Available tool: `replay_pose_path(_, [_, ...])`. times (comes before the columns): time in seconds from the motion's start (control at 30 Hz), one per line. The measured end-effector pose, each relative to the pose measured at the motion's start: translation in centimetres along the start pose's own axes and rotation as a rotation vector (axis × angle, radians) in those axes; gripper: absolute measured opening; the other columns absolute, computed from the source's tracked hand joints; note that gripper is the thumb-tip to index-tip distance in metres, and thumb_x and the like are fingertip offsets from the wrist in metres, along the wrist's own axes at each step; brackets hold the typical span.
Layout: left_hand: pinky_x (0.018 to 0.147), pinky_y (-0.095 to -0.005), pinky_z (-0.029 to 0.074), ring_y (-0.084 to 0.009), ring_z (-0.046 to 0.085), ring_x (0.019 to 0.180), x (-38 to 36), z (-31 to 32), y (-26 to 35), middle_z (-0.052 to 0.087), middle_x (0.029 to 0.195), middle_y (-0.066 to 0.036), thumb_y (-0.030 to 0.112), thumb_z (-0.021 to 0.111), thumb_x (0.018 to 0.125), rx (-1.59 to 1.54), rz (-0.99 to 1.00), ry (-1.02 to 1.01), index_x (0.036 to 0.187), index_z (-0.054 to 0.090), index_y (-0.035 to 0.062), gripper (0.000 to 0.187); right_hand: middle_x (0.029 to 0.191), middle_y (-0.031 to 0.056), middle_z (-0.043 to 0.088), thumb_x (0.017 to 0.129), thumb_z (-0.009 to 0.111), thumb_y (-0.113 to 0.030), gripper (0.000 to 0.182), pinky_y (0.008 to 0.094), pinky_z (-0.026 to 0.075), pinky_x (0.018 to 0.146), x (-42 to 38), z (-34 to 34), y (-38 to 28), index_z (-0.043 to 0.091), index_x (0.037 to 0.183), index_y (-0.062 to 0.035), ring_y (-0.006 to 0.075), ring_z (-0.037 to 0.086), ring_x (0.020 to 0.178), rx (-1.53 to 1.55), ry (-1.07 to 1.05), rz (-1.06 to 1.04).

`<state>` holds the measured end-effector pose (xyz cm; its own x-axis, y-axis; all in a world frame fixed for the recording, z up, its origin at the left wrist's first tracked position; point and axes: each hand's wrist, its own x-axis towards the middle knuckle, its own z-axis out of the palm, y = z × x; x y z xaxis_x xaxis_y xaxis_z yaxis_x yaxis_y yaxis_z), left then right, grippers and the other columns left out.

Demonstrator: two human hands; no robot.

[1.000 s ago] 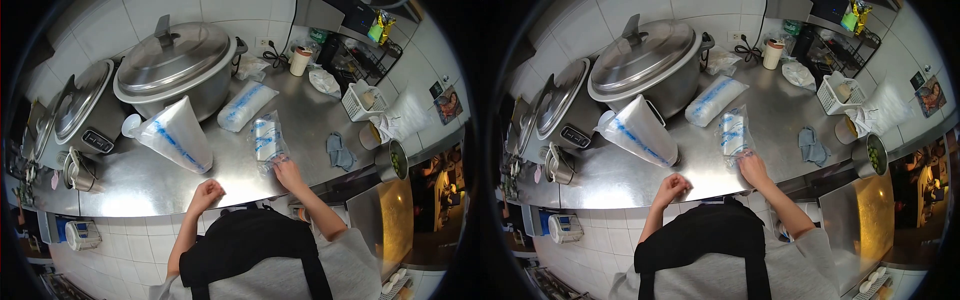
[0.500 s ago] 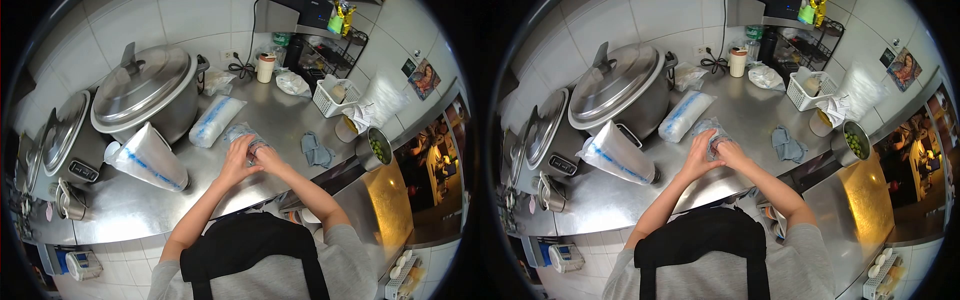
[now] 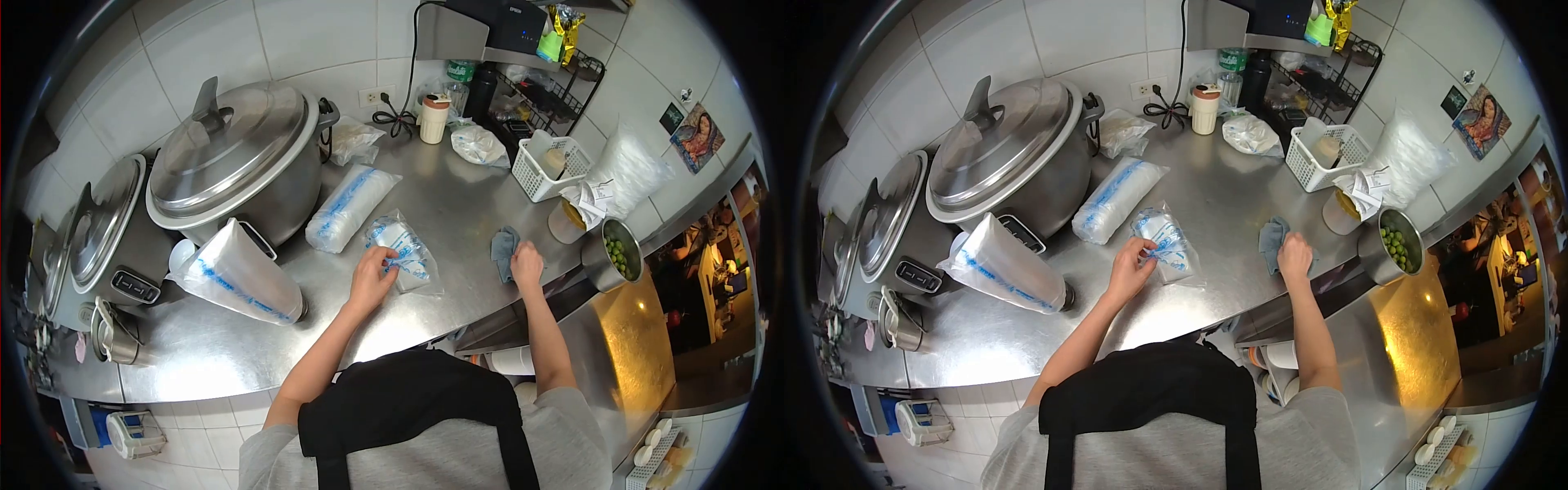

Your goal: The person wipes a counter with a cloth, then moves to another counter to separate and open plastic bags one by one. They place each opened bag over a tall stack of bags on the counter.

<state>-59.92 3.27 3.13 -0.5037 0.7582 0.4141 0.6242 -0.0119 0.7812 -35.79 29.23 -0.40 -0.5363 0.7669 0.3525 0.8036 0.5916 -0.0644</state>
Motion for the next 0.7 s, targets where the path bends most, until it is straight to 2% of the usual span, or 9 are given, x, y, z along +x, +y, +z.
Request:
replay_pose_path(0.07, [0.059,-0.0279,0.042,-0.0178,0.052,0.069,-0.3,-0.1,0.8,0.053,0.081,-0.008,0.001,0.059,0.070,-0.013,-0.012,0.013,0.091,0.054,0.0014,0.022,0.077,0.0143,0.054,0.065,0.065,-0.007,0.012,0.0400,0.045,0.060,0.2,-3.7,-3.6,0.055,0.070,-0.0023,0.0310,0.057,0.072,0.238,0.127,0.030])
replay_pose_path(0.13, [0.059,-0.0271,0.042,-0.0166,0.052,0.068,-0.5,0.4,1.1,0.052,0.081,-0.007,-0.002,0.060,0.069,-0.028,-0.030,0.038,0.095,0.052,0.0018,0.027,0.081,0.0158,0.056,0.068,0.065,-0.012,0.014,0.0407,0.046,0.061,-0.9,-7.1,-8.4,0.055,0.073,-0.0030,0.0320,0.058,0.066,0.600,0.188,-0.212])
replay_pose_path(0.2, [0.058,-0.0257,0.042,-0.0146,0.051,0.067,-0.9,0.7,0.7,0.051,0.080,-0.006,-0.006,0.059,0.067,-0.155,-0.045,0.034,0.098,0.050,0.0026,0.033,0.082,0.0159,0.056,0.069,0.064,-0.013,0.016,0.0385,0.046,0.060,-4.1,-8.7,-12.1,0.056,0.079,-0.0034,0.0324,0.057,0.067,0.764,-0.181,-0.444])
replay_pose_path(0.27, [0.059,-0.0255,0.043,-0.0145,0.050,0.066,-1.1,0.6,0.8,0.051,0.079,-0.006,-0.008,0.058,0.067,-0.138,-0.055,-0.009,0.098,0.050,0.0024,0.034,0.084,0.0158,0.057,0.071,0.059,-0.008,0.014,0.0360,0.046,0.061,-6.9,-7.5,-14.9,0.056,0.082,-0.0013,0.0299,0.058,0.072,0.758,-0.266,-0.707])
replay_pose_path(0.4, [0.059,-0.0259,0.043,-0.0151,0.050,0.065,-2.0,0.0,1.1,0.050,0.078,-0.007,-0.010,0.054,0.066,-0.070,-0.085,-0.129,0.099,0.050,0.0018,0.035,0.083,0.0124,0.057,0.071,0.055,-0.005,0.011,0.0354,0.047,0.061,-5.7,-2.5,-16.7,0.058,0.081,-0.0011,0.0259,0.058,0.076,0.624,-0.083,-0.565])
replay_pose_path(0.47, [0.058,-0.0258,0.043,-0.0153,0.050,0.064,-2.4,-0.3,0.6,0.050,0.077,-0.007,-0.011,0.052,0.066,-0.038,-0.050,-0.112,0.099,0.051,0.0017,0.036,0.085,0.0094,0.057,0.072,0.052,-0.003,0.014,0.0353,0.047,0.057,-5.1,-1.3,-17.2,0.059,0.083,-0.0024,0.0247,0.057,0.077,0.422,0.044,-0.793])
replay_pose_path(0.53, [0.057,-0.0257,0.043,-0.0155,0.050,0.062,-2.2,-1.0,0.5,0.050,0.077,-0.007,-0.012,0.051,0.066,-0.008,-0.012,-0.091,0.099,0.051,0.0016,0.036,0.085,0.0077,0.056,0.070,0.052,-0.003,0.014,0.0358,0.047,0.060,-4.5,-0.9,-17.2,0.059,0.083,-0.0027,0.0239,0.056,0.078,0.455,0.065,-0.840])
replay_pose_path(0.63, [0.064,-0.0320,0.044,-0.0232,0.053,0.074,-2.0,-2.2,1.2,0.051,0.083,-0.011,-0.010,0.053,0.066,-0.016,-0.111,-0.132,0.101,0.050,0.0038,0.038,0.084,0.0059,0.055,0.069,0.053,-0.004,0.013,0.0366,0.048,0.061,-4.1,-2.1,-17.7,0.058,0.081,-0.0033,0.0233,0.055,0.079,0.505,0.057,-0.837])
replay_pose_path(0.7, [0.080,-0.0358,0.042,-0.0269,0.051,0.094,-1.5,-3.4,2.4,0.052,0.100,-0.013,-0.001,0.061,0.063,0.260,0.145,-0.046,0.106,0.051,0.0049,0.044,0.084,0.0058,0.055,0.069,0.053,-0.004,0.012,0.0368,0.048,0.060,-3.5,-4.5,-18.8,0.058,0.080,-0.0035,0.0235,0.055,0.078,0.527,0.036,-0.797])
